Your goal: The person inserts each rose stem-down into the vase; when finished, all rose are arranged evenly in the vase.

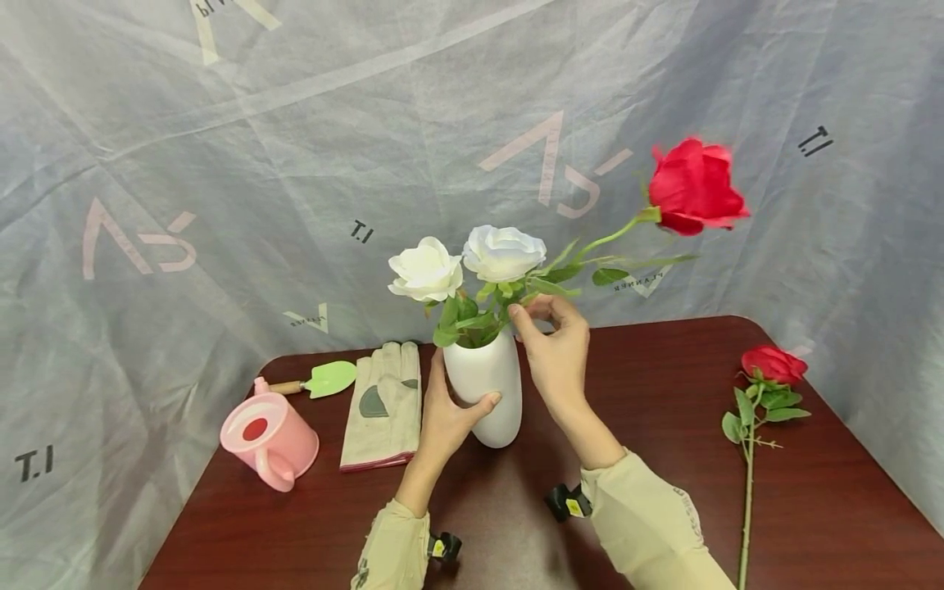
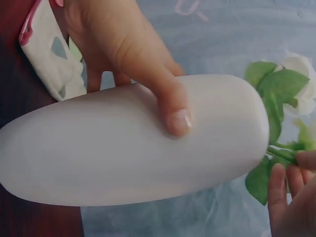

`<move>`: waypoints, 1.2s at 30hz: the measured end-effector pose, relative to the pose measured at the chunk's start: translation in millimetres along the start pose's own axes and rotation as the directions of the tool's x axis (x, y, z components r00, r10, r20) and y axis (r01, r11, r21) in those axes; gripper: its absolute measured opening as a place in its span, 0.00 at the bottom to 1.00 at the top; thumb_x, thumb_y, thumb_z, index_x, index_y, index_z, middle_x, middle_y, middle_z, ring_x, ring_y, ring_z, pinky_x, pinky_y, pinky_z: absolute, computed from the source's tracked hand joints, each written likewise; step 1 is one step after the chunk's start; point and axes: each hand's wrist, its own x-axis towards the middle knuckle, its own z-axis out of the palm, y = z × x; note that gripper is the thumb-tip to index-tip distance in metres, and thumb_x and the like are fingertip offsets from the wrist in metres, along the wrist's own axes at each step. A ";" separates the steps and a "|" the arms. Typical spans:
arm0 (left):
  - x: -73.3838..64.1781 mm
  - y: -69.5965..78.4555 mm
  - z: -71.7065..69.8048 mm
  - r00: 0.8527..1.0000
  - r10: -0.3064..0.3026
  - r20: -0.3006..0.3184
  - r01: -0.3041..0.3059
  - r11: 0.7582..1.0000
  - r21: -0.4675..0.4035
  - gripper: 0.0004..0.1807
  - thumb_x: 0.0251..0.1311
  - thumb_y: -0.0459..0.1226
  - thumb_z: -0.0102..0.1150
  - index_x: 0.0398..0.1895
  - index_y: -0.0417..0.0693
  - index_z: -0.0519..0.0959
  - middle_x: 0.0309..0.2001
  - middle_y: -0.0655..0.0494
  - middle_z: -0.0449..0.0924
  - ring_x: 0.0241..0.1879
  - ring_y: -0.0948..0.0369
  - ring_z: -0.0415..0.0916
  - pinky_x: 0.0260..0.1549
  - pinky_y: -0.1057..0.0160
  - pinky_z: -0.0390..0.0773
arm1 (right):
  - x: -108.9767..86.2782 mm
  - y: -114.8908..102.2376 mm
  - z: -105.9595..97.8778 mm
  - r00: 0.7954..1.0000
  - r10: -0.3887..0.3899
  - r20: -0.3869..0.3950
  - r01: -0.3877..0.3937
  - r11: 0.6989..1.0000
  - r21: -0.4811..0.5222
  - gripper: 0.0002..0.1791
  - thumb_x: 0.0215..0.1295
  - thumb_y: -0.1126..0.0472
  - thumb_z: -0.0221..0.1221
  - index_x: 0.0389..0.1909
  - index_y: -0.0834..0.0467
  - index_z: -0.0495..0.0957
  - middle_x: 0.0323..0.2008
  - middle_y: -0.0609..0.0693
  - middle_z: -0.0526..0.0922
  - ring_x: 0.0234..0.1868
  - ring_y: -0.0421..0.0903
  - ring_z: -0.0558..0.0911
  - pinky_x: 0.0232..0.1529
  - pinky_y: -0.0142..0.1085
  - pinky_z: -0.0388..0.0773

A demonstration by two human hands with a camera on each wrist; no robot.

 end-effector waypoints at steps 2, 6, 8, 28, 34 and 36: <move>0.2 -0.1 -0.4 1.000 -0.006 0.004 0.006 1.000 0.002 0.56 0.39 0.53 0.72 0.71 0.67 0.48 0.62 0.62 0.61 0.53 0.61 0.67 0.48 0.53 0.69 | -0.1 2.1 3.0 0.999 0.013 0.033 -0.010 0.996 -0.094 0.09 0.56 0.65 0.64 0.30 0.68 0.77 0.27 0.54 0.80 0.27 0.47 0.81 0.24 0.33 0.78; -1.6 -0.5 -0.9 1.000 -0.028 0.013 0.028 1.000 0.006 0.57 0.39 0.53 0.72 0.71 0.67 0.47 0.62 0.62 0.60 0.53 0.61 0.67 0.46 0.54 0.70 | -3.8 5.4 4.6 0.989 0.102 0.111 -0.072 0.966 -0.248 0.13 0.56 0.58 0.64 0.35 0.65 0.77 0.32 0.55 0.79 0.31 0.48 0.79 0.26 0.33 0.76; -3.3 -0.9 -0.4 0.999 -0.034 0.014 0.034 0.999 0.008 0.57 0.39 0.53 0.72 0.72 0.67 0.47 0.63 0.62 0.60 0.52 0.61 0.67 0.46 0.54 0.70 | -7.6 6.5 1.8 0.974 0.171 0.147 -0.123 0.949 -0.291 0.20 0.56 0.54 0.64 0.42 0.64 0.74 0.36 0.56 0.78 0.35 0.48 0.77 0.28 0.33 0.75; -3.0 -2.3 1.0 0.998 -0.057 0.011 0.057 0.998 0.030 0.58 0.39 0.51 0.73 0.73 0.59 0.47 0.67 0.61 0.55 0.60 0.60 0.61 0.53 0.50 0.66 | -49.1 29.1 -68.6 0.932 0.273 0.238 -0.259 0.962 -0.091 0.13 0.63 0.67 0.57 0.47 0.63 0.70 0.36 0.47 0.77 0.36 0.38 0.79 0.31 0.34 0.78; -2.9 -2.3 0.0 0.998 -0.056 0.007 0.056 0.998 0.023 0.57 0.39 0.52 0.72 0.72 0.61 0.47 0.67 0.62 0.56 0.59 0.60 0.63 0.51 0.49 0.67 | -63.6 51.0 -137.1 0.932 0.266 0.247 -0.230 0.959 -0.165 0.10 0.66 0.69 0.51 0.45 0.56 0.74 0.33 0.40 0.80 0.32 0.37 0.80 0.30 0.33 0.78; -2.8 -2.3 -0.2 0.999 -0.049 0.003 0.049 0.999 0.020 0.57 0.39 0.52 0.72 0.72 0.62 0.47 0.66 0.62 0.56 0.58 0.61 0.63 0.51 0.50 0.67 | -65.4 60.1 -166.0 0.942 0.254 0.220 -0.198 0.949 -0.246 0.10 0.67 0.70 0.50 0.45 0.57 0.74 0.32 0.36 0.81 0.30 0.36 0.81 0.29 0.32 0.78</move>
